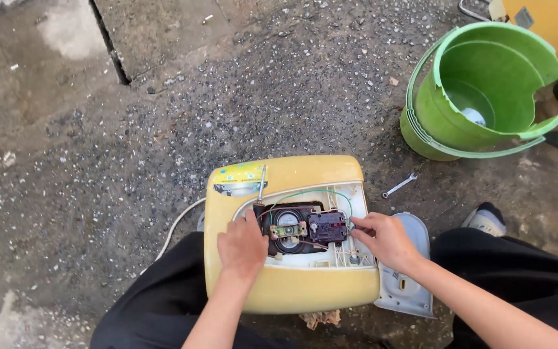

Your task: Reinstalling a control unit and connecting wires inside a small appliance housing.

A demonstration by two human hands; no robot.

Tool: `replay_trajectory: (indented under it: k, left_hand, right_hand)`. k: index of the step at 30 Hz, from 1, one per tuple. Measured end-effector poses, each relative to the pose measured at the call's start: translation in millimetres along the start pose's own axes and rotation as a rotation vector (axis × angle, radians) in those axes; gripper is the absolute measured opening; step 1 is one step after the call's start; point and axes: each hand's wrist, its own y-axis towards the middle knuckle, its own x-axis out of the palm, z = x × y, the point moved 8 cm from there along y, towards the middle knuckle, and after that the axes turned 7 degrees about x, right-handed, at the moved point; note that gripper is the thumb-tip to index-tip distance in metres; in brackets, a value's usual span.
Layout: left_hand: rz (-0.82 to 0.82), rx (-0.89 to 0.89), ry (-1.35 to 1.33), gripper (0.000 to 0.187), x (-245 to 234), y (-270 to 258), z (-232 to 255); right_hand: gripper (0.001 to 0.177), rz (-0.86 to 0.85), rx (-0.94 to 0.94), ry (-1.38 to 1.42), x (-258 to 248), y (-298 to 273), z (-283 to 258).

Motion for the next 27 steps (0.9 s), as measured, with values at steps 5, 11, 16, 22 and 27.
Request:
replay_trajectory:
  k: [5,11,16,22,27]
  left_hand:
    - [-0.154,-0.009,-0.221,0.039,-4,1,-5]
    - [-0.116,-0.023,-0.501,0.057,-158,-31,8]
    - [-0.116,-0.062,-0.491,0.041,-157,-38,-8]
    - [0.237,-0.114,-0.679,0.030,-200,-52,-35]
    - [0.769,0.196,-0.874,0.036,-220,-63,-12]
  right_hand:
    - [0.037,0.025,-0.031,0.033,5,2,5]
    - [0.038,0.041,0.028,0.064,1,0,-5]
    - [0.036,0.035,0.018,0.069,-4,-4,-13]
    - [0.035,0.045,-0.017,0.053,-5,-6,-19]
    - [0.036,0.089,0.006,0.100,1,-2,-5]
